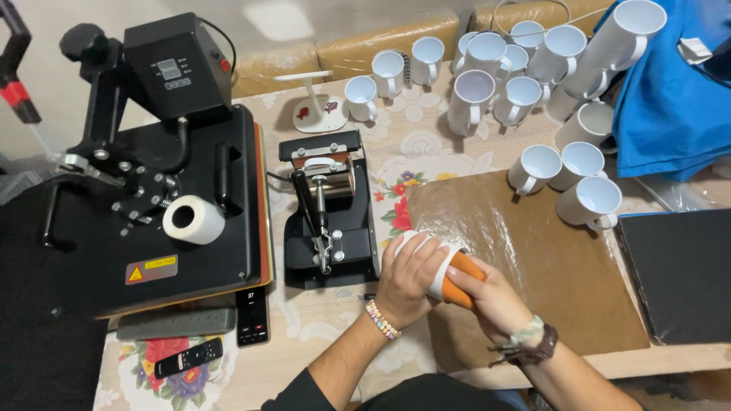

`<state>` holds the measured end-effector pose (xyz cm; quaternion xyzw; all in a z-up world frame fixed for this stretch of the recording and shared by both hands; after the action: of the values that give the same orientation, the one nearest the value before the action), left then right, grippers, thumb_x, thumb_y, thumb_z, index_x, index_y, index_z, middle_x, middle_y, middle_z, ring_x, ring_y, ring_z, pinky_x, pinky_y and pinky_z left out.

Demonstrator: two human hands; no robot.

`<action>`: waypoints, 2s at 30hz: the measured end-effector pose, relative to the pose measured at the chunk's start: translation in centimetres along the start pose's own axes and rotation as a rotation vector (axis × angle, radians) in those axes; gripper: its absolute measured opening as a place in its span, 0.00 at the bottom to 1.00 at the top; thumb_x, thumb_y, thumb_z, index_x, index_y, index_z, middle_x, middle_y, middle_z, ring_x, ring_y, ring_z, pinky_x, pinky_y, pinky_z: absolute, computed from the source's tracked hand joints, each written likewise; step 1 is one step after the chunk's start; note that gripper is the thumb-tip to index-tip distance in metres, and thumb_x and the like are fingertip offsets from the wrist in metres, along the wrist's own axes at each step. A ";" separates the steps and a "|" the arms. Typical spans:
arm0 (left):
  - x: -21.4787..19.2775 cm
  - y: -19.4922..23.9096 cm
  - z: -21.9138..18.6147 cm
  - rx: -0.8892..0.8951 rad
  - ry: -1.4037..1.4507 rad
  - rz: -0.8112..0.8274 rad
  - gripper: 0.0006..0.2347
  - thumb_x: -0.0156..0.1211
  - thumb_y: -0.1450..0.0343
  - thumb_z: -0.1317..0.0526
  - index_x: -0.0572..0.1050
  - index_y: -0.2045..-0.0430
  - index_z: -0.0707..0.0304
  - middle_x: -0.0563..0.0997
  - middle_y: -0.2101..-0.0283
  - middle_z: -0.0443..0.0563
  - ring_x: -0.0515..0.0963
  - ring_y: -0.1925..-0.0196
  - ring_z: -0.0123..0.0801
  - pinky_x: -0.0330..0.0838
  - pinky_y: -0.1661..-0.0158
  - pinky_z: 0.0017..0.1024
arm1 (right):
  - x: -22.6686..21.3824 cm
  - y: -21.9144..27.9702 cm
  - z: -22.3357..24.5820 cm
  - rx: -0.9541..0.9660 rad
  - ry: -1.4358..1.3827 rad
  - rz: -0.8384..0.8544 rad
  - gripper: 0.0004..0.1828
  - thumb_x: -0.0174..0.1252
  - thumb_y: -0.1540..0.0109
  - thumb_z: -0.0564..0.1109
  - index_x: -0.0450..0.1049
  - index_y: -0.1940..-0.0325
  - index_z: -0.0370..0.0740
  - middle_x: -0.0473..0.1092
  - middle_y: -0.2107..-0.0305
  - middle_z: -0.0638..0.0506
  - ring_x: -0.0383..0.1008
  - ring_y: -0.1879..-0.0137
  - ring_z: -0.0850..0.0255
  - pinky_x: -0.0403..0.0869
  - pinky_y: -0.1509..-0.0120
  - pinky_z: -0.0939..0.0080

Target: Cleaning white ceramic mugs with a cloth and placing them into a mug heat press for sublimation.

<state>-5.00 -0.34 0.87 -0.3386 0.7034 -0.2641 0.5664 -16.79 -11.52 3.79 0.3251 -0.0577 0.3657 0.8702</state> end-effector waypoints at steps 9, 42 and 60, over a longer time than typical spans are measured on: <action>8.8 2.8 4.3 -0.731 0.221 0.083 0.40 0.81 0.52 0.51 0.68 0.45 0.59 0.72 0.43 0.55 0.69 0.40 0.47 0.60 0.40 0.39 | -11.1 -1.3 3.4 -0.029 -0.304 -0.271 0.27 0.44 0.36 0.41 0.63 0.32 0.35 0.67 0.42 0.43 0.67 0.40 0.53 0.66 0.36 0.53; 5.9 -1.9 -7.1 -1.299 1.864 -0.391 0.31 0.57 0.33 0.52 0.60 0.35 0.67 0.71 0.37 0.61 0.70 0.35 0.46 0.62 0.35 0.42 | -13.3 -2.2 3.6 -0.467 0.192 0.049 0.25 0.60 0.42 0.36 0.67 0.40 0.36 0.68 0.50 0.48 0.65 0.55 0.64 0.68 0.48 0.65; -2.8 1.2 -1.8 -0.904 0.493 -0.017 0.10 0.72 0.38 0.65 0.75 0.69 0.64 0.76 0.47 0.60 0.79 0.43 0.43 0.71 0.44 0.33 | -10.7 -1.3 -1.2 -0.334 0.263 0.221 0.04 0.62 0.42 0.37 0.74 0.63 0.39 0.68 0.75 0.55 0.64 0.71 0.67 0.64 0.68 0.68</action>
<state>-6.61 2.56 2.03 -0.4829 0.8572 -0.0103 0.1786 -23.82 -17.90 -1.45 0.1177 -0.0389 0.4834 0.8666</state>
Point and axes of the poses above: each hand's wrist, its own y-axis away from the middle knuckle, its own x-axis out of the palm, z = x × y, the point moved 1 cm from there along -y, towards the middle knuckle
